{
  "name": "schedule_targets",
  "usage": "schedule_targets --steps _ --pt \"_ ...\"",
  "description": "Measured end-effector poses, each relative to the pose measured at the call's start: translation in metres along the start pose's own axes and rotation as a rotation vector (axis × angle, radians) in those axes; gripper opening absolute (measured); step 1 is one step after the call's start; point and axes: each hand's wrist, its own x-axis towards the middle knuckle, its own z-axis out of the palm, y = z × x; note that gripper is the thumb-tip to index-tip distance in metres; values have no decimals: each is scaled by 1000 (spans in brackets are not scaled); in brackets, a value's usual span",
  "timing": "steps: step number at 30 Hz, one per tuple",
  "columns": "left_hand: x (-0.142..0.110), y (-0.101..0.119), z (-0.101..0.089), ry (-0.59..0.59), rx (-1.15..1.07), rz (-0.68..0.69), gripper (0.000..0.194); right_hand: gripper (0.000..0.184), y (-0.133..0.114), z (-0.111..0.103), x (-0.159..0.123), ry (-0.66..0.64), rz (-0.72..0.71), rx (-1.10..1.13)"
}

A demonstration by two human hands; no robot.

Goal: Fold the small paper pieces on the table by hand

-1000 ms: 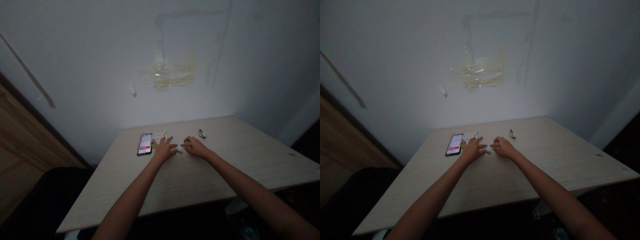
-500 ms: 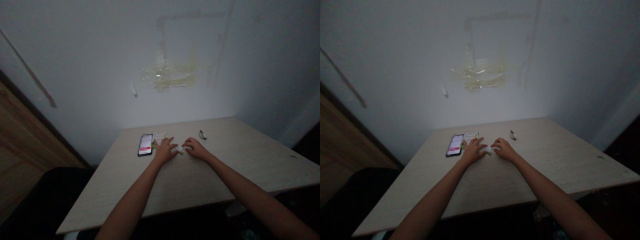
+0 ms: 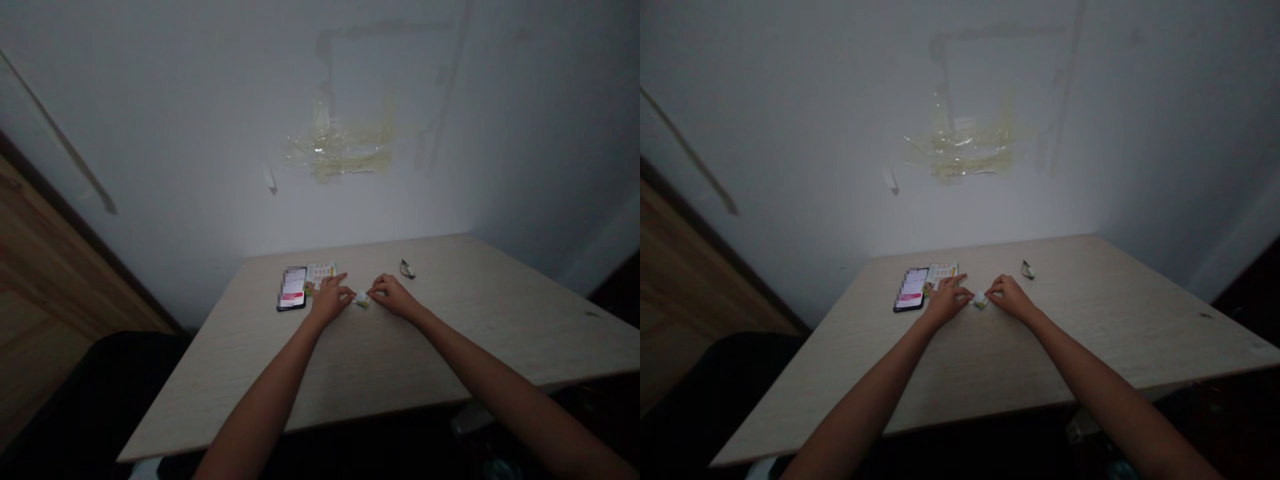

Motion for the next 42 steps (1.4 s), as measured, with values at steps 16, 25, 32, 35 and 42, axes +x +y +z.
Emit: schedule_targets --steps 16,25,32,35,42 --pt "-3 4 -3 -74 94 23 29 17 -15 -6 -3 -66 -19 -81" --pt "-9 15 4 -18 104 32 46 25 -12 -3 -6 -67 -23 -60" --pt "-10 7 4 -46 62 47 46 18 0 -5 -5 -88 -67 17" --pt "-9 3 0 -72 52 28 44 19 5 -7 -4 -90 -91 47" --pt "-8 0 1 -58 55 28 40 21 3 -10 -3 -84 -94 56"
